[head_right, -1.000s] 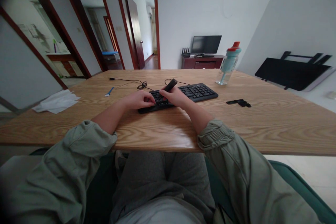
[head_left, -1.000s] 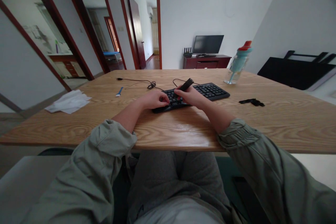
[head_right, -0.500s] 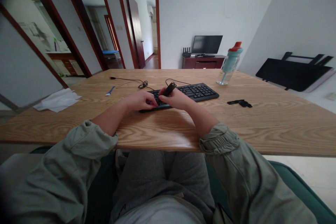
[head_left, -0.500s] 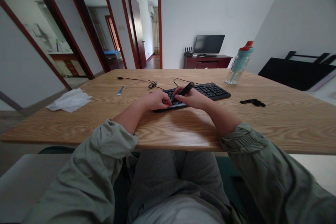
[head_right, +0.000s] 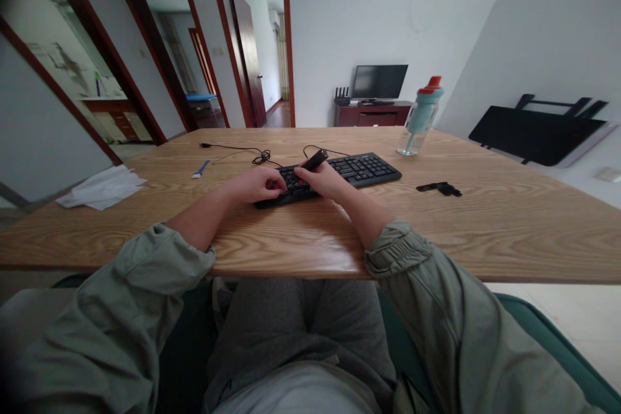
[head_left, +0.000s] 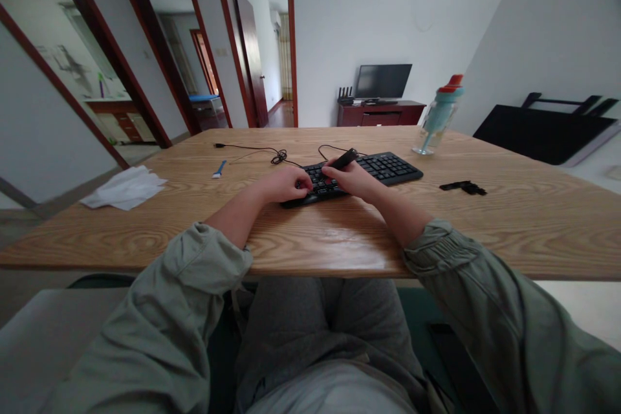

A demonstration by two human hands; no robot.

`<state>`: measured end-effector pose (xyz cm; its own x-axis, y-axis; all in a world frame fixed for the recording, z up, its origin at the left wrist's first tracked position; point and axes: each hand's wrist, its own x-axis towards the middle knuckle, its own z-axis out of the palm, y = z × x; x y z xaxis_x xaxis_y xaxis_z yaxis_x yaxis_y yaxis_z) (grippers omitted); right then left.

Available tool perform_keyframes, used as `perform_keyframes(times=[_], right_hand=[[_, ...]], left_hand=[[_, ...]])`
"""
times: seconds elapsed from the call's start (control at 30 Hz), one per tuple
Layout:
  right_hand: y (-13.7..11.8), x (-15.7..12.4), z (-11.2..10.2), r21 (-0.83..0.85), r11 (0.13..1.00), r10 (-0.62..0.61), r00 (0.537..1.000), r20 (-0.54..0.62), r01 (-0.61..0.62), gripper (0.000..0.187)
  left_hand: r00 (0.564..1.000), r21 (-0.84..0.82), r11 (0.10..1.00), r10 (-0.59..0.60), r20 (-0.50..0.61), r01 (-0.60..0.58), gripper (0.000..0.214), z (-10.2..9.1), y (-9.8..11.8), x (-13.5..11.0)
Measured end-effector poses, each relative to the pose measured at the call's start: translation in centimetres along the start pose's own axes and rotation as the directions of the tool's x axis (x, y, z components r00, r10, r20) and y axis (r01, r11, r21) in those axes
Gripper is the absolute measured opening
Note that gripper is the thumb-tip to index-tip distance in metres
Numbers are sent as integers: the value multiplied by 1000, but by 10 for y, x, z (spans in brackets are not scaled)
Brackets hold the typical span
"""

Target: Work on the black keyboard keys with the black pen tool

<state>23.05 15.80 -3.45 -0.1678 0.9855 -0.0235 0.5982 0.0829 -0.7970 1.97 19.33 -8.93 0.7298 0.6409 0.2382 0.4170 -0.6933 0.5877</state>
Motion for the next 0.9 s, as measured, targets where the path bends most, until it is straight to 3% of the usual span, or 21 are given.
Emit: perform_keyframes(times=[0.3,0.5,0.77,0.9], right_hand=[[-12,-13,1,-198,965,-161,984,70,172,20],[-19,-18,-2,-283,945,-129,983,132,162,13],[-24,-19,-13,-249,957,-75,955,289,150,23],[-22,-14,-20,-224,963,-68,940,334,150,27]], left_hand=[[997,7,999,49,59,-50,26,0,-2,0],[993,10,997,80,86,-81,24,-1,2,-1],[987,130,981,136,84,-146,24,0,11,-1],[998,45,998,51,22,-52,17,0,10,-2]])
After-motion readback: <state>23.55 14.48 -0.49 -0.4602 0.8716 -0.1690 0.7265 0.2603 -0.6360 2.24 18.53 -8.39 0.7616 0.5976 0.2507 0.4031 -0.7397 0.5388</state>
